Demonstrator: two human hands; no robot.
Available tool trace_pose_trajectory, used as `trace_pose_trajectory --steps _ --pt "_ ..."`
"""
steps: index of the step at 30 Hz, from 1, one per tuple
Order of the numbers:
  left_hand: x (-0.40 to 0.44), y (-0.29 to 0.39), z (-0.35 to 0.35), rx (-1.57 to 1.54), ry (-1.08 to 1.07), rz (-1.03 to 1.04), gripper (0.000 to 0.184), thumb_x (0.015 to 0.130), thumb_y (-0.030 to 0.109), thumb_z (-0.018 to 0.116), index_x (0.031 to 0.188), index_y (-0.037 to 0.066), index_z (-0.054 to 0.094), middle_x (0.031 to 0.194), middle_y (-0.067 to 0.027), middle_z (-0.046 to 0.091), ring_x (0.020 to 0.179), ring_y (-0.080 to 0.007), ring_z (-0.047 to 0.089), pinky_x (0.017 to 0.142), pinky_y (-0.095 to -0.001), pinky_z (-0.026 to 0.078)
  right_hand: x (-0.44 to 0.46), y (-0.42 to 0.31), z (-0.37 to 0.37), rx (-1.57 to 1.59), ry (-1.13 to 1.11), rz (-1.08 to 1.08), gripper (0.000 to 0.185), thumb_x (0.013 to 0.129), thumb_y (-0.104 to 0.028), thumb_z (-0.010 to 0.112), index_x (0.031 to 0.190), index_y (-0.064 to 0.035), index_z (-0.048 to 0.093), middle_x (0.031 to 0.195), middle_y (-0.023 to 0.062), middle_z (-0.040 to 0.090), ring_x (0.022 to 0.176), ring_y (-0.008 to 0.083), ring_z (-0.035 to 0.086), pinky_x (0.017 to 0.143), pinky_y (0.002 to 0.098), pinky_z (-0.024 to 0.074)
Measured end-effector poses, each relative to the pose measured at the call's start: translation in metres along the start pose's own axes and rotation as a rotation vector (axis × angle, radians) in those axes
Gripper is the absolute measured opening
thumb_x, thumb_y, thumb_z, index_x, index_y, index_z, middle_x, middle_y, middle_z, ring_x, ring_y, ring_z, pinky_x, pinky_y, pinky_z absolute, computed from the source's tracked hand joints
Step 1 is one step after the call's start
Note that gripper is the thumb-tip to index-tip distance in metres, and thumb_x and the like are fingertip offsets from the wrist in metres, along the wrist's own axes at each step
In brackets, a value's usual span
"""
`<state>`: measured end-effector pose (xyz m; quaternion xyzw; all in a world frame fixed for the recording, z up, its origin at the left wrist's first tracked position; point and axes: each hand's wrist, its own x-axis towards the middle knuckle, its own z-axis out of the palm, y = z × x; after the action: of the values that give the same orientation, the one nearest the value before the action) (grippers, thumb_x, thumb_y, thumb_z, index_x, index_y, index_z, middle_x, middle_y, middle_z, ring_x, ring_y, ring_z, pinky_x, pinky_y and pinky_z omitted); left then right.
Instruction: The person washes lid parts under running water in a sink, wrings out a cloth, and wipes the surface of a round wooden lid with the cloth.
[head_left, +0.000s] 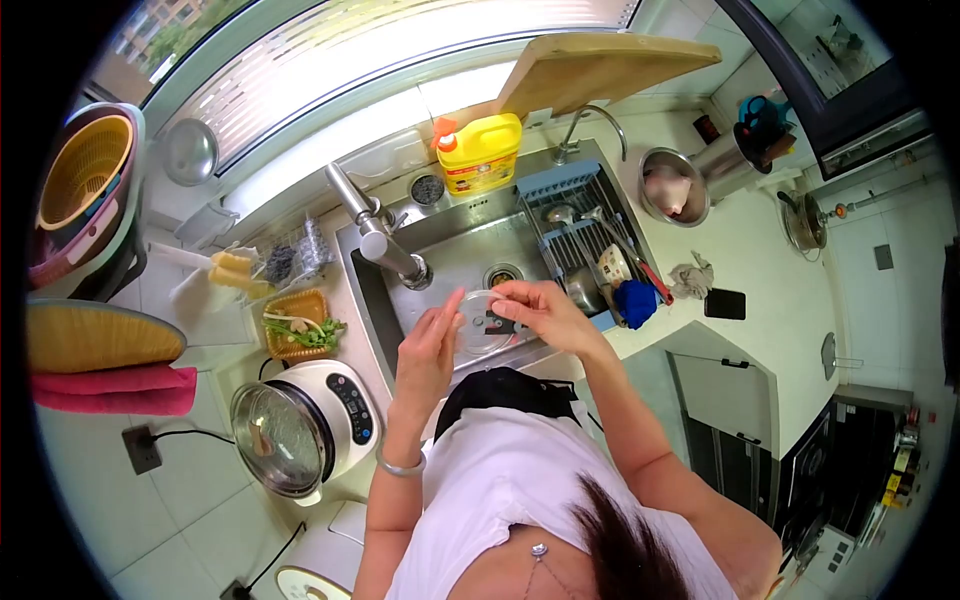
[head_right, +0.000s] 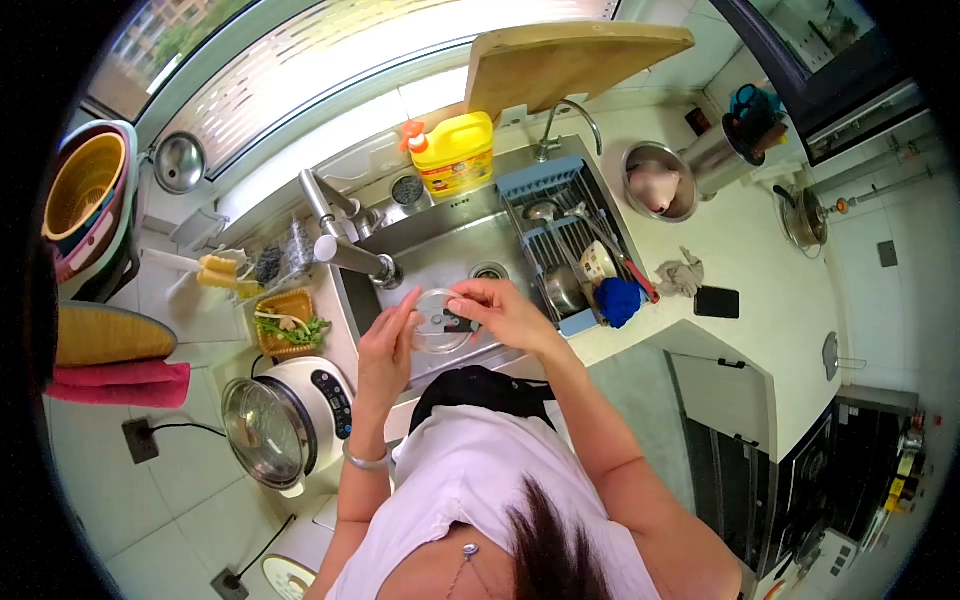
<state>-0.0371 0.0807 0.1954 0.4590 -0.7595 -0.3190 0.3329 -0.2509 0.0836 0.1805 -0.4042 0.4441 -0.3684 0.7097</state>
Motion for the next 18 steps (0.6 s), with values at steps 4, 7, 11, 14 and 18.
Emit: trace_pose_trajectory --steps 4,7,11,14,18 --pt "-0.005 -0.009 0.001 -0.396 -0.077 -0.249 0.031 0.102 0.009 0.047 0.130 0.002 0.057 0.098 -0.0104 0.070 0.080 -0.0145 0.064 0.071 -0.0263 0.053 -0.004 -0.021 -0.012 -0.088 0.114 -0.047 0.029 0.096 -0.021 0.061 0.117 -0.0008 0.064 0.100 0.0024 0.068 0.086 0.0110 0.067 0.057 0.0250 0.0532" --pt "-0.012 -0.023 0.003 -0.378 -0.077 -0.383 0.032 0.104 0.015 0.045 0.128 -0.001 0.058 0.105 -0.0089 0.070 0.084 -0.0132 0.064 0.075 -0.0265 0.054 -0.007 -0.032 -0.030 0.119 0.144 -0.059 0.028 0.095 -0.020 0.062 0.115 -0.0002 0.065 0.101 0.0038 0.068 0.086 0.0145 0.069 0.058 0.0256 0.0543" --pt "-0.028 -0.041 0.016 -0.312 -0.112 -0.446 0.031 0.101 0.016 0.052 0.126 0.002 0.061 0.100 -0.0111 0.072 0.081 -0.0150 0.067 0.071 -0.0271 0.053 0.023 0.045 -0.048 0.524 0.167 -0.002 0.023 0.093 -0.018 0.062 0.103 0.0023 0.068 0.096 0.0101 0.069 0.082 0.0247 0.070 0.062 0.0361 0.0570" --pt "-0.034 -0.049 0.023 -0.224 -0.214 -0.410 0.028 0.099 0.015 0.055 0.124 0.003 0.062 0.105 -0.0088 0.070 0.085 -0.0121 0.062 0.074 -0.0252 0.050 0.051 0.189 -0.071 -1.143 0.583 0.239 0.025 0.086 -0.023 0.066 0.095 -0.0001 0.070 0.091 0.0193 0.069 0.079 0.0366 0.068 0.071 0.0415 0.0551" --pt "-0.044 -0.056 0.023 -0.236 -0.225 -0.423 0.027 0.099 0.015 0.056 0.123 0.005 0.063 0.104 -0.0073 0.069 0.080 -0.0109 0.060 0.068 -0.0243 0.049 0.052 0.145 -0.062 -0.778 0.535 -0.030 0.027 0.085 -0.025 0.069 0.099 -0.0014 0.069 0.073 0.0147 0.067 0.065 0.0247 0.064 0.064 0.0352 0.0521"
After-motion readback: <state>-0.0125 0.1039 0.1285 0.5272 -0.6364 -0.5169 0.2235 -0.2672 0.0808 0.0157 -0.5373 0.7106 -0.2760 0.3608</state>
